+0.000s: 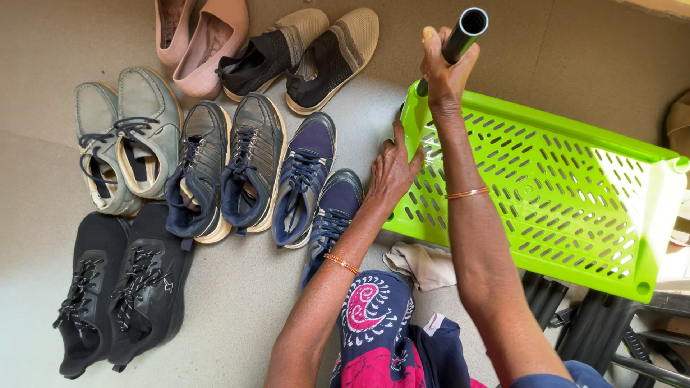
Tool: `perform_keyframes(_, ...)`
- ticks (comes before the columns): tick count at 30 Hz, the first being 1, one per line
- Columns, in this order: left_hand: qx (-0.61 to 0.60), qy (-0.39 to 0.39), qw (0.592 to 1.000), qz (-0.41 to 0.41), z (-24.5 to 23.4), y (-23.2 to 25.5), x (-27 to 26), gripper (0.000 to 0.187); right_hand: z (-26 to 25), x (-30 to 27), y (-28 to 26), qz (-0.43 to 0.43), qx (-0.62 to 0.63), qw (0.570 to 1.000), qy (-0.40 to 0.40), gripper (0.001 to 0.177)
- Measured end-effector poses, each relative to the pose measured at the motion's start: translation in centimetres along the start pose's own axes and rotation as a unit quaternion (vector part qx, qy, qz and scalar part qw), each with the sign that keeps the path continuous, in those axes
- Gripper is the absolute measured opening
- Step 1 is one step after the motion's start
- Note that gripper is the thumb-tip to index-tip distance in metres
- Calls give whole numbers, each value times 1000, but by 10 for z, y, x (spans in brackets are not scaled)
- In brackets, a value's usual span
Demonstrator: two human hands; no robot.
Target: The person assembles a green plastic stool by inserting black metal legs into the seat and wiping the legs with a cloth. The person handles the seat and legs one at a time, inserting each leg into the corresponding hole and occasionally wiping the leg before insertion.
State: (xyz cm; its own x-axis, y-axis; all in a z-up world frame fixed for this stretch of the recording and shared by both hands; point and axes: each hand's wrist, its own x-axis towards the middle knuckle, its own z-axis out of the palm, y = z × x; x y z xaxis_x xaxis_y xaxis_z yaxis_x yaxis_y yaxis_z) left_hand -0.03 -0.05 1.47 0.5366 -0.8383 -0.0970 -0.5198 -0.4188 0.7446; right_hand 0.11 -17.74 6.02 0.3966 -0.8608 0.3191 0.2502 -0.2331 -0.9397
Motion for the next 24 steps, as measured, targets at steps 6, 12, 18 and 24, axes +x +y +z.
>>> perform_keyframes(6, -20, -2, 1000, 11, 4, -8, 0, 84, 17, 8, 28, -187, -123, 956, 190, 39)
perform_keyframes(12, -7, 16, 999, 41, 5, -10, 4, 89, 27, 3, 6, -150, -184, 946, 221, 43)
perform_keyframes(18, -10, 11, 999, 29, 8, -11, 4, 84, -27, 28, -59, 56, 57, 965, -248, 13)
perform_keyframes(24, -22, 13, 999, 38, 1, -6, 5, 82, -10, 26, -56, 22, 72, 985, -153, 34)
